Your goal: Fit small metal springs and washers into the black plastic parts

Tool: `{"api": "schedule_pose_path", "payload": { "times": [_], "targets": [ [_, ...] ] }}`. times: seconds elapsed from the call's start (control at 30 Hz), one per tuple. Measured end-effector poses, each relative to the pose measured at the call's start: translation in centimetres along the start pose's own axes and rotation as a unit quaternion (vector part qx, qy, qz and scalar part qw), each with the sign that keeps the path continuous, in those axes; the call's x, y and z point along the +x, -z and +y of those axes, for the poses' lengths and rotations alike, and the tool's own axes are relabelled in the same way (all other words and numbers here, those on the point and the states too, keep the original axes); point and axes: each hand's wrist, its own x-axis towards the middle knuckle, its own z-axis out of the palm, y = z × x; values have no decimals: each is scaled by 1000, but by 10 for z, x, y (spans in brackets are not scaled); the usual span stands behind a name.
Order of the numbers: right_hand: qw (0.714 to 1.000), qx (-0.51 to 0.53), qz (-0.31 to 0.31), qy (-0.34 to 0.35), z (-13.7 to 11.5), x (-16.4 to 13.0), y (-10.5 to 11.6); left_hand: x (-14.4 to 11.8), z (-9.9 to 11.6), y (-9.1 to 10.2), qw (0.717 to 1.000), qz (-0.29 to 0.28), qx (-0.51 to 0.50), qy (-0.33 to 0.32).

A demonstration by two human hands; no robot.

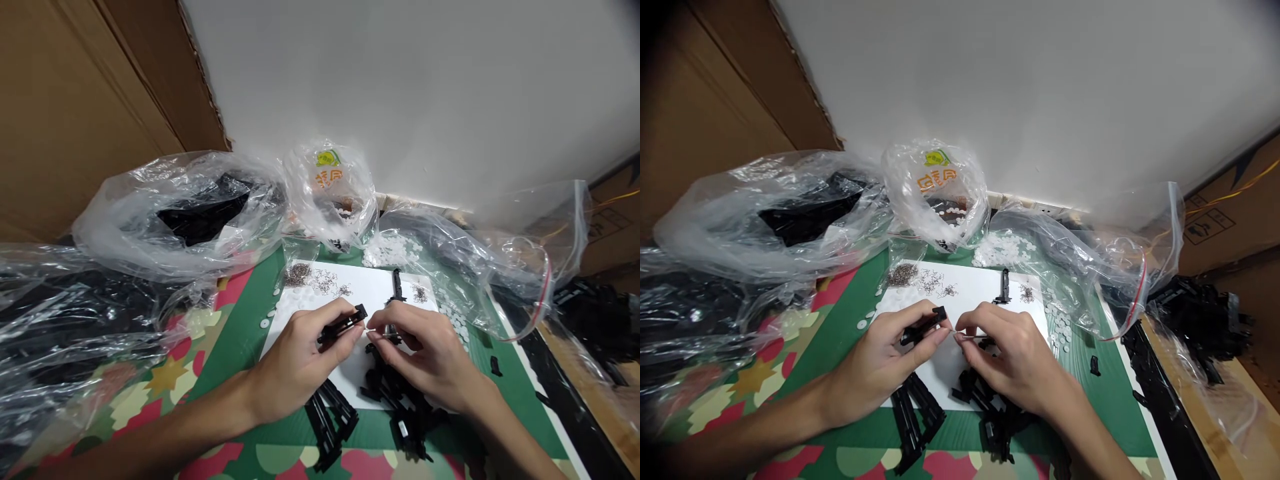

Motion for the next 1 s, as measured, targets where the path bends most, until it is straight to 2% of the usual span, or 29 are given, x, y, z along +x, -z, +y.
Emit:
{"api": "schedule_pose_path", "payload": {
  "times": [0.2, 0.43, 0.6, 0.87, 1.0],
  "targets": [
    [997, 61, 38, -41, -5, 3, -2, 0, 3, -4, 1000, -1, -28, -10],
    [980, 126, 139, -61, -12, 3, -16, -3, 4, -6, 999, -3, -34, -14],
    [969, 158, 158, -104, -13, 2, -21, -3, 6, -6, 998, -8, -55, -6],
    [962, 178, 172, -112, -13, 0, -22, -3, 15, -2, 986, -15, -163, 36],
    [966, 145, 196, -88, -10, -2, -24, -2, 10, -1, 958, -24, -271, 85]
  ]
}}
